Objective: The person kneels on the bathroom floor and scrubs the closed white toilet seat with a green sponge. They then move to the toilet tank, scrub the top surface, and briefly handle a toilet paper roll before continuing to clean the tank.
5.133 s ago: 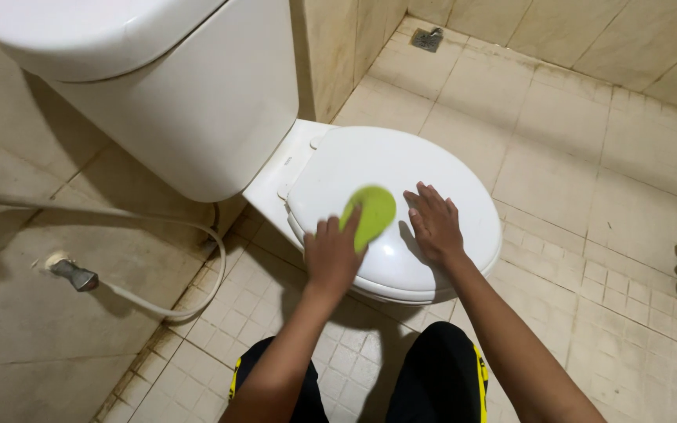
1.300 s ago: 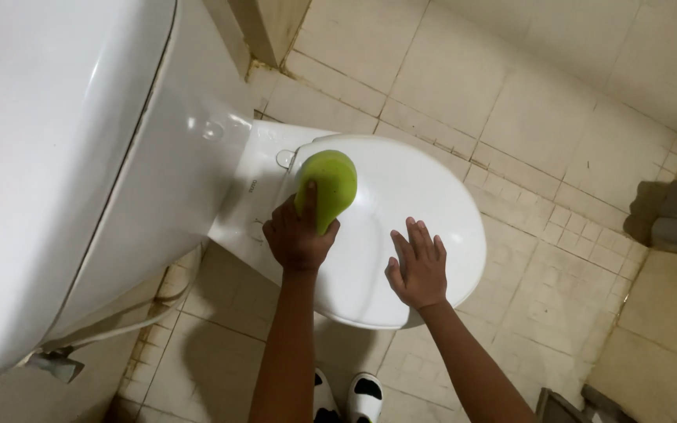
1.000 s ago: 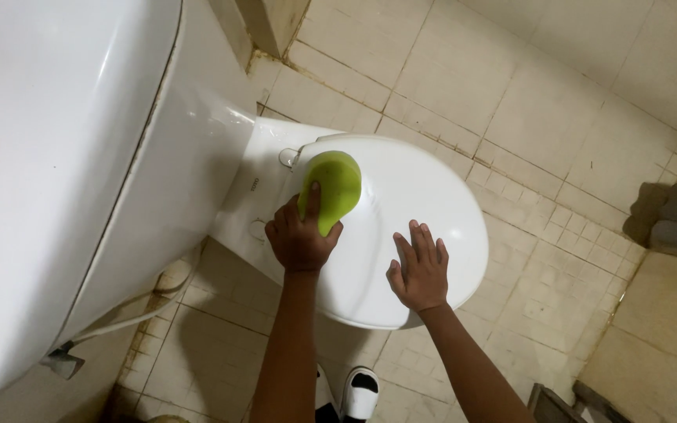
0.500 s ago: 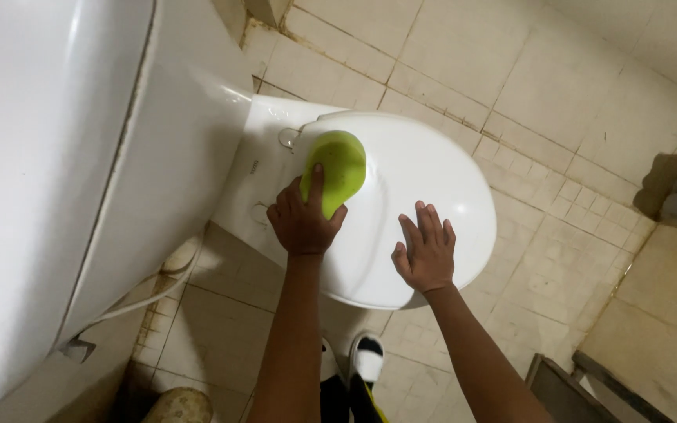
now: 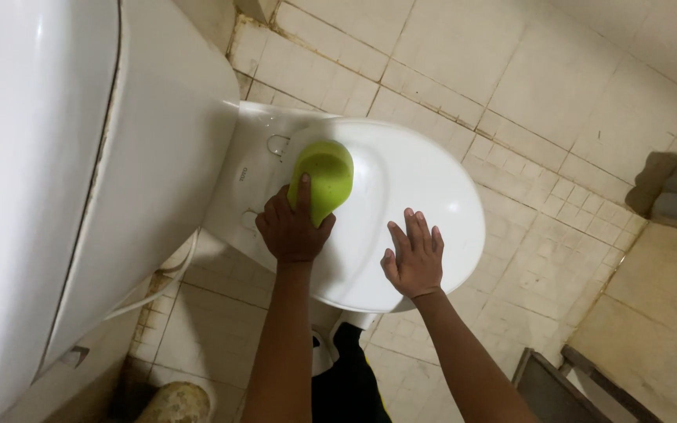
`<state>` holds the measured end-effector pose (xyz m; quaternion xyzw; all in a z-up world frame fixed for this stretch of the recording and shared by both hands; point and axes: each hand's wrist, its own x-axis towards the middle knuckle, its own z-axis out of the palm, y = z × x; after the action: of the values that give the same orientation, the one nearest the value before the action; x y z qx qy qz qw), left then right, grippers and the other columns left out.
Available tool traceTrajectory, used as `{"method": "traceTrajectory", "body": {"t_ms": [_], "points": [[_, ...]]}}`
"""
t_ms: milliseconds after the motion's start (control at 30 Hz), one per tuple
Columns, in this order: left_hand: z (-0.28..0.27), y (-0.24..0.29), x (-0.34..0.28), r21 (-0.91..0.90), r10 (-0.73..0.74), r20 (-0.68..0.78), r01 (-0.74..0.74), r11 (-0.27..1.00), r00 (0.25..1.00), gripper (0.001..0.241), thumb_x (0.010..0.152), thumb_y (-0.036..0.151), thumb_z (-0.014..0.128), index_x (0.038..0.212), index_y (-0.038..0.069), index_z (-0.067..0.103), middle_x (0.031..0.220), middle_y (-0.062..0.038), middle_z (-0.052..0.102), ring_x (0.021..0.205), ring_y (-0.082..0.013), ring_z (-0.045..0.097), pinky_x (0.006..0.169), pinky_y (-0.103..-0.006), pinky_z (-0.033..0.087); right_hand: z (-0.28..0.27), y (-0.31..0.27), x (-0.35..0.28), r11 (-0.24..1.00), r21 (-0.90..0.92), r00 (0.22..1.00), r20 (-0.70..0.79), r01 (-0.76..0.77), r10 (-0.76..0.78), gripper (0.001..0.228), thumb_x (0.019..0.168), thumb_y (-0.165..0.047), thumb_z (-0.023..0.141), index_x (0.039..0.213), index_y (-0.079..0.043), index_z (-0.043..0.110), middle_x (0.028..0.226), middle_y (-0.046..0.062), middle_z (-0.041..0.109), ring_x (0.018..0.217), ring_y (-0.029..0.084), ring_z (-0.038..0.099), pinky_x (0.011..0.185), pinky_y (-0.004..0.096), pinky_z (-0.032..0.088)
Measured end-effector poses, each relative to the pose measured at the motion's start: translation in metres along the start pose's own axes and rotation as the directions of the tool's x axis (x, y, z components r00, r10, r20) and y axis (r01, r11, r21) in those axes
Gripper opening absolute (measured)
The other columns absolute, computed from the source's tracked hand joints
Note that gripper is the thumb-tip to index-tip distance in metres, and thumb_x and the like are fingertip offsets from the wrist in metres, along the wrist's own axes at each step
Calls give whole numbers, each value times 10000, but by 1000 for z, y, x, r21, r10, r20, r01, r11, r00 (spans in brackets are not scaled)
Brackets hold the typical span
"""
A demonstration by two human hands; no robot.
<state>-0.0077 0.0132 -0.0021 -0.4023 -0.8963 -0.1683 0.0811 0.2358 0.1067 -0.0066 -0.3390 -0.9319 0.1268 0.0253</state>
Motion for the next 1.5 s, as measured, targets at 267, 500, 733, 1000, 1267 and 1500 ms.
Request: {"method": "traceTrajectory", "body": {"t_ms": [267,500,733,1000,1267,1500], "points": [[1,-2,5,-26,14,-12,-14,1000,1000,842,787,516,726,1536,243,457,1296,-110,611,1026,-319,589,776,-497,402,3,1,4,1000,-14,1000,-19,-16,16,524,1002,-385,456,1475,-180,545,1683,120,305,1571,282,253,1258,543,134],[-7,-3,-1,-73,17,-6,-18,997,1000,893,737,454,807,1531,252,451,1322,-107,603,1098,-326,599,805,-508,425,-3,-7,0,1000,-6,999,-43,-5,5,538,1021,-376,431,1511,-163,497,1696,135,284,1582,289,227,1264,549,135],[-9,-14,0,-125,38,110,-24,992,993,947,747,481,812,1568,254,399,1315,-162,590,1126,-359,586,808,-529,433,-37,-48,19,987,-22,979,125,-160,162,595,960,-323,532,1514,-124,441,1686,185,249,1568,369,217,1246,584,150],[-60,-40,18,-374,436,392,-292,880,810,1038,702,416,852,1570,148,350,1459,-171,502,1302,-352,515,1003,-554,412,-85,-127,74,990,18,990,-22,143,-142,824,843,-159,793,1579,-254,435,1680,152,291,1553,381,294,1254,535,287],[-100,-43,22,-379,280,411,-116,918,867,958,697,279,894,1514,128,416,1446,-143,511,1373,-322,456,1120,-520,347,-100,-145,97,992,124,996,85,-20,10,778,724,-153,841,1451,-198,565,1525,157,486,1394,380,460,1099,511,415],[-150,-43,20,-365,363,569,-168,916,738,911,733,224,857,1523,134,413,1380,-127,533,1316,-311,465,1110,-517,320,-144,-166,68,964,202,968,215,-173,128,736,665,-208,882,1347,-150,612,1400,193,545,1249,391,521,1012,482,458]]}}
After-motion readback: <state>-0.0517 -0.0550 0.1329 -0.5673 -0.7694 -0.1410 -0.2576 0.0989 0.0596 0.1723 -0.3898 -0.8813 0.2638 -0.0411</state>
